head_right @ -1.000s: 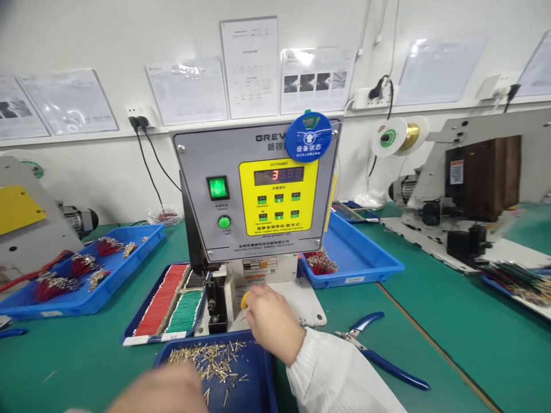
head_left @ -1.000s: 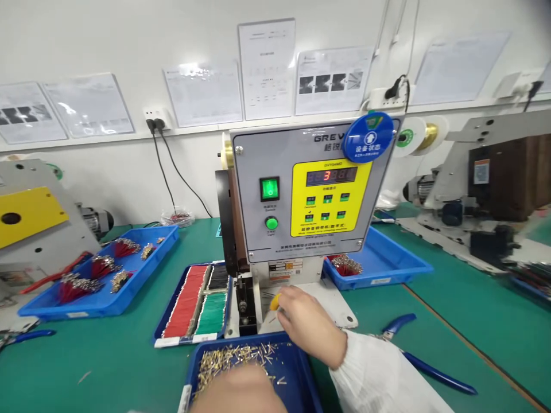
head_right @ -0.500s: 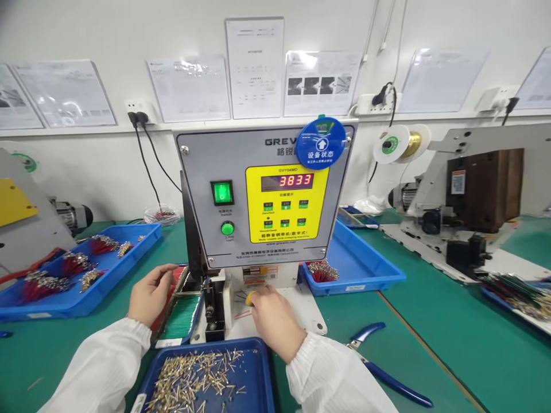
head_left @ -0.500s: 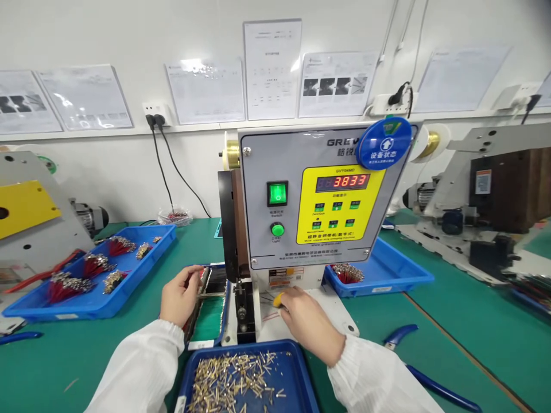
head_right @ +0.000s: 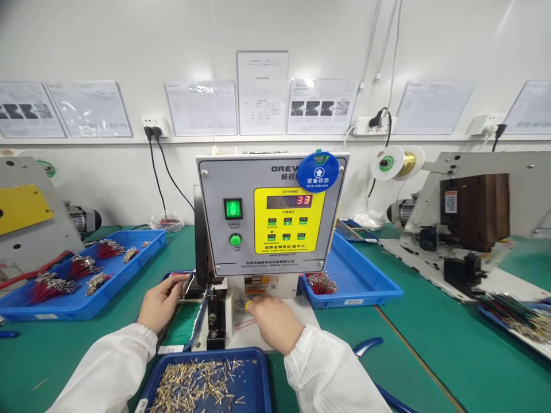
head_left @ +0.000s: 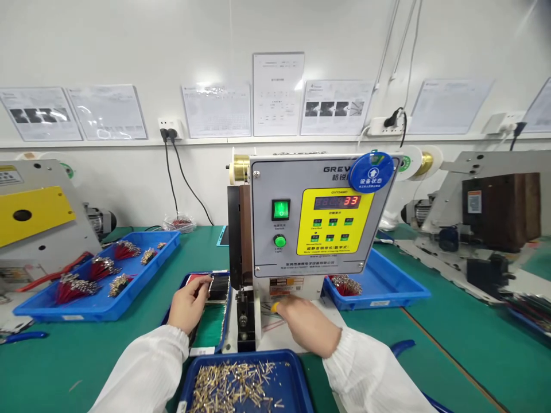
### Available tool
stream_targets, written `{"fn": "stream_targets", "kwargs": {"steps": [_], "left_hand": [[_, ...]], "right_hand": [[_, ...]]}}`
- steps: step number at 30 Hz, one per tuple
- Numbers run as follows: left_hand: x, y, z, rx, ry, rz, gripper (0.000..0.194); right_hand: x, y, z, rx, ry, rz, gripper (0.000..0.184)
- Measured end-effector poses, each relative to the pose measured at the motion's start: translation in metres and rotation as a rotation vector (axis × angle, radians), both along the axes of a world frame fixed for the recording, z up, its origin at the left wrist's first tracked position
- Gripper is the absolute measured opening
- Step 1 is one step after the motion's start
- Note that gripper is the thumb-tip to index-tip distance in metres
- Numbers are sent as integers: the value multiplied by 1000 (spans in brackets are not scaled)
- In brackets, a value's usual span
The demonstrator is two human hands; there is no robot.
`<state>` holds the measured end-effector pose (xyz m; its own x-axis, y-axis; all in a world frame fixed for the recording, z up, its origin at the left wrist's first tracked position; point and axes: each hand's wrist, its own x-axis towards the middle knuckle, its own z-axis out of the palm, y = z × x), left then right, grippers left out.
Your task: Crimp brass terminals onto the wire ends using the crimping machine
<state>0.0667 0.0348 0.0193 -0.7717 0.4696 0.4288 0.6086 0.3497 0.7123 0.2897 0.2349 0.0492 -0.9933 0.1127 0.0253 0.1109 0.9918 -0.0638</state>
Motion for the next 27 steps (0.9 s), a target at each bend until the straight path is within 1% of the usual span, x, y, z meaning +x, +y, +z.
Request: {"fn": "stream_targets", "kwargs": {"steps": [5, 8, 11, 14, 17, 20, 23, 25, 27], "left_hand": [[4, 0, 3, -4, 15, -14, 38], [4, 0, 2, -36, 0, -15, 37], [2, 1, -1, -53, -16, -17, 38], [1, 1, -2, -64, -25, -8, 38], [2, 2, 0, -75, -28, 4, 37], [3, 2, 1, -84, -19, 1, 36], [3, 2, 0, -81, -8, -11, 36], [3, 2, -1, -79, -2, -16, 36], [3, 2, -1, -77, 1, -23, 35]], "right_hand": [[-2, 4, -8, -58, 52, -21, 44], [1, 4, -10, -73, 96, -23, 39], [6, 2, -3, -78, 132, -9, 32], [16, -8, 11, -101, 136, 16, 18], [26, -25, 18, -187, 6, 126, 6], [31, -42, 11, -192, -123, 222, 6], [29, -55, -2, -145, -49, 266, 6], [25, -61, -10, -143, 24, 247, 8], [21, -66, -14, -154, 46, 212, 15]]}}
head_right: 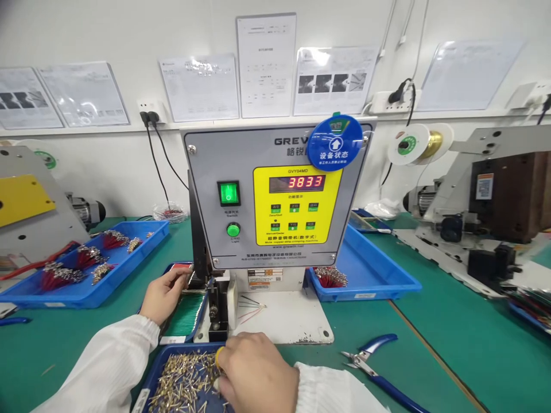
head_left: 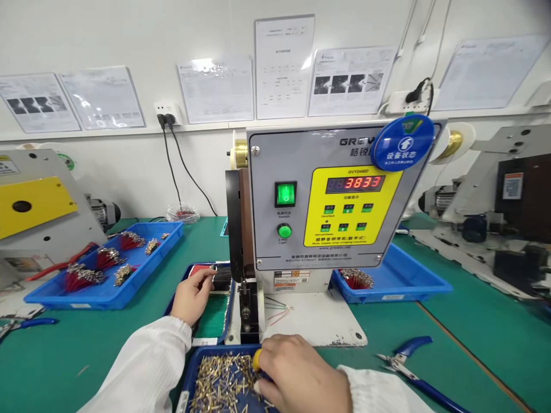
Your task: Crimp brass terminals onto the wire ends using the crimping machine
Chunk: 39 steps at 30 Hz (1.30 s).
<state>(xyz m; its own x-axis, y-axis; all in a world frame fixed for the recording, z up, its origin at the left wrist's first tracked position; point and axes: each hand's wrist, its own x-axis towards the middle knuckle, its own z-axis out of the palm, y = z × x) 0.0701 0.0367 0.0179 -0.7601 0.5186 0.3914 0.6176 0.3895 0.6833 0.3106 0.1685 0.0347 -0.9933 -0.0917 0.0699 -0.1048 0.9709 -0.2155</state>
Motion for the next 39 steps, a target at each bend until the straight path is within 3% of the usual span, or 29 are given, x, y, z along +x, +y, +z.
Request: {"fn": "stream_targets", "kwargs": {"steps": [3, 7, 14, 18, 30, 39], "left_hand": [[2, 1, 1, 10, -3, -9, 34], [-2, -3, 7, -45, 44, -11, 37], [-35, -25, 14, -421, 107, 127, 32], [-42, -32, 14, -569, 130, 131, 26], [-40, -26, 7, -615, 214, 118, 26], [-41, -22, 8, -630, 254, 151, 24]], "right_hand": [[-4, -6, -5, -3, -23, 9, 23], [-7, -8, -8, -29, -43, 80, 11], [-1, 2, -3, -170, -88, 79, 6], [-1, 2, 0, -245, -122, 39, 8], [-6, -1, -1, -217, -106, -86, 8], [-3, 2, 9, -217, -102, 9, 13]]}}
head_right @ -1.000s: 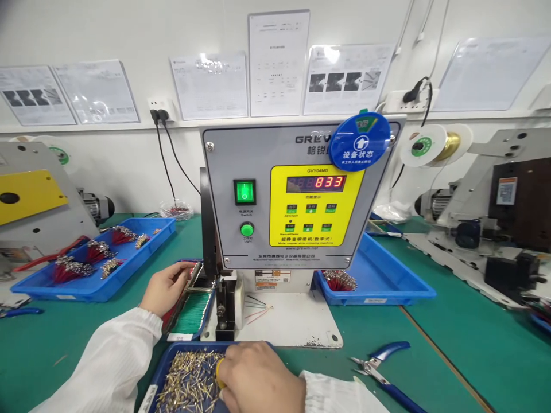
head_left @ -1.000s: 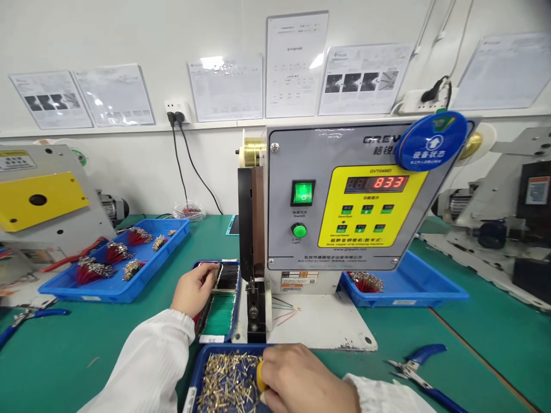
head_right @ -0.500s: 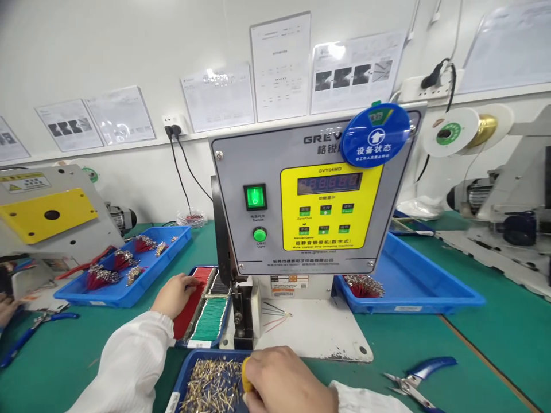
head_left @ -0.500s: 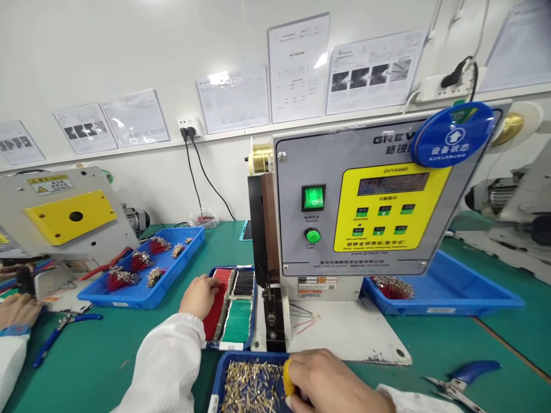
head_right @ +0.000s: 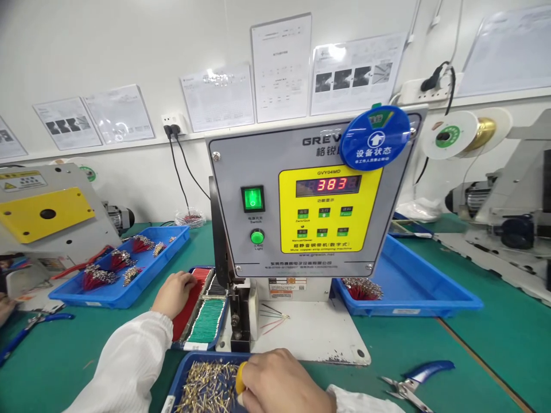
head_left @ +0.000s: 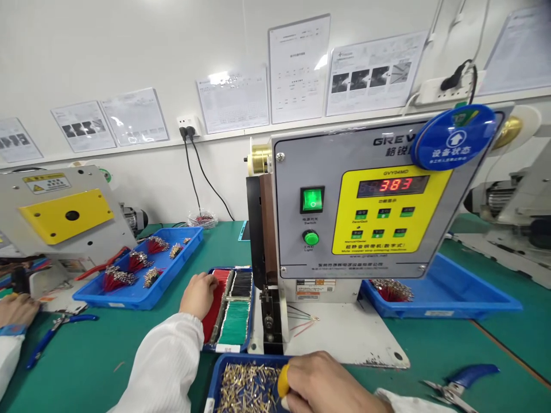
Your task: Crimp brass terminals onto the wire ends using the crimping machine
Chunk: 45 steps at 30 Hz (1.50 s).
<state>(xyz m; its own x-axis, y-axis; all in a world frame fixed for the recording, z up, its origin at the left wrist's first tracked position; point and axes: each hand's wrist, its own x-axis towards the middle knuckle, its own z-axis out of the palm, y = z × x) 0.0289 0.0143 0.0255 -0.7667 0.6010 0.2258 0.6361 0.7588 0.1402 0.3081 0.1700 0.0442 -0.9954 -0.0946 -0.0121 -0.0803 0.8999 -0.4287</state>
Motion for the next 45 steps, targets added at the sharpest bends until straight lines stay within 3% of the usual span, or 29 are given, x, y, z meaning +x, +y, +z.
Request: {"fn": "stream_targets", "kwargs": {"steps": [4, 7, 15, 19, 25, 31, 37, 40, 45], "left_hand": [[10, 4, 3, 43, -23, -7, 25], [27, 11, 6, 78, -55, -85, 28], [60, 23, 16, -51, -166, -219, 21], [58, 23, 12, -41, -229, -233, 20], [58, 24, 4, -21, -163, -243, 19], [52, 24, -2, 47, -159, -259, 15], [48, 29, -10, 147, -78, -191, 20], [47, 33, -9, 128, -18, -207, 26], [37, 41, 0, 39, -63, -229, 23]], "right_hand": [[4, 1, 0, -41, 60, 178, 17], [2, 1, -5, -53, 66, 267, 19], [-8, -3, -13, 4, 57, 102, 7], [-8, -2, -9, -25, 11, 10, 9], [-6, -4, -5, -42, -49, -45, 16], [-10, -3, -13, -10, -19, 25, 17], [-8, -3, -20, -67, 95, 50, 4], [-5, -1, -15, -123, 100, 67, 5], [-4, 2, -16, -154, 43, 237, 15]]}}
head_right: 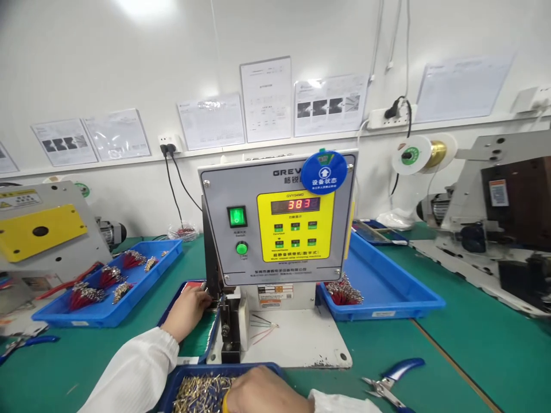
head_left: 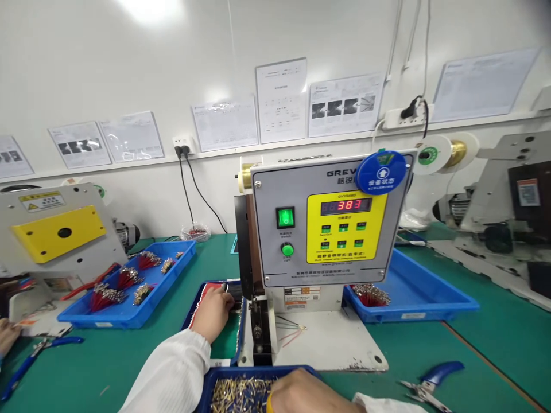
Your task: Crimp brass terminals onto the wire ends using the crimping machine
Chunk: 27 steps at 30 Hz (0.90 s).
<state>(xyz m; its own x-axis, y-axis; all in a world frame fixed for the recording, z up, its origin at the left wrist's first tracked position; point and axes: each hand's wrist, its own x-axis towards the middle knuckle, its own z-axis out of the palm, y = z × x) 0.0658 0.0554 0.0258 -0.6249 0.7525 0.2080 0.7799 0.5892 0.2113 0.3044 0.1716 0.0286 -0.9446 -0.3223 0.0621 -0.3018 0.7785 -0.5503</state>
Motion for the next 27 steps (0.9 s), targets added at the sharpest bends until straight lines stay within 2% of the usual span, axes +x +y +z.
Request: {"fn": "stream_targets", "kwargs": {"steps": [3, 9, 15, 19, 22, 27], "left_hand": [[-5, 3, 3, -10, -29, -4, 23], [-1, 0, -5, 28, -4, 23, 23], [-1, -4, -13, 74, 14, 4, 25], [-1, -4, -16, 109, 9, 6, 25], [3, -5, -15, 133, 6, 24, 24], [9, -7, -7, 107, -12, 38, 26]], "right_hand": [[-4, -1, -5, -1, 0, 22, 17], [-4, 2, -4, 49, 4, -106, 11], [-1, 4, -10, 64, 18, -35, 15], [-8, 2, -16, 87, -27, -70, 13], [-13, -1, -4, 23, -74, -129, 6], [-25, -4, 48, -126, -66, -228, 12]]}}
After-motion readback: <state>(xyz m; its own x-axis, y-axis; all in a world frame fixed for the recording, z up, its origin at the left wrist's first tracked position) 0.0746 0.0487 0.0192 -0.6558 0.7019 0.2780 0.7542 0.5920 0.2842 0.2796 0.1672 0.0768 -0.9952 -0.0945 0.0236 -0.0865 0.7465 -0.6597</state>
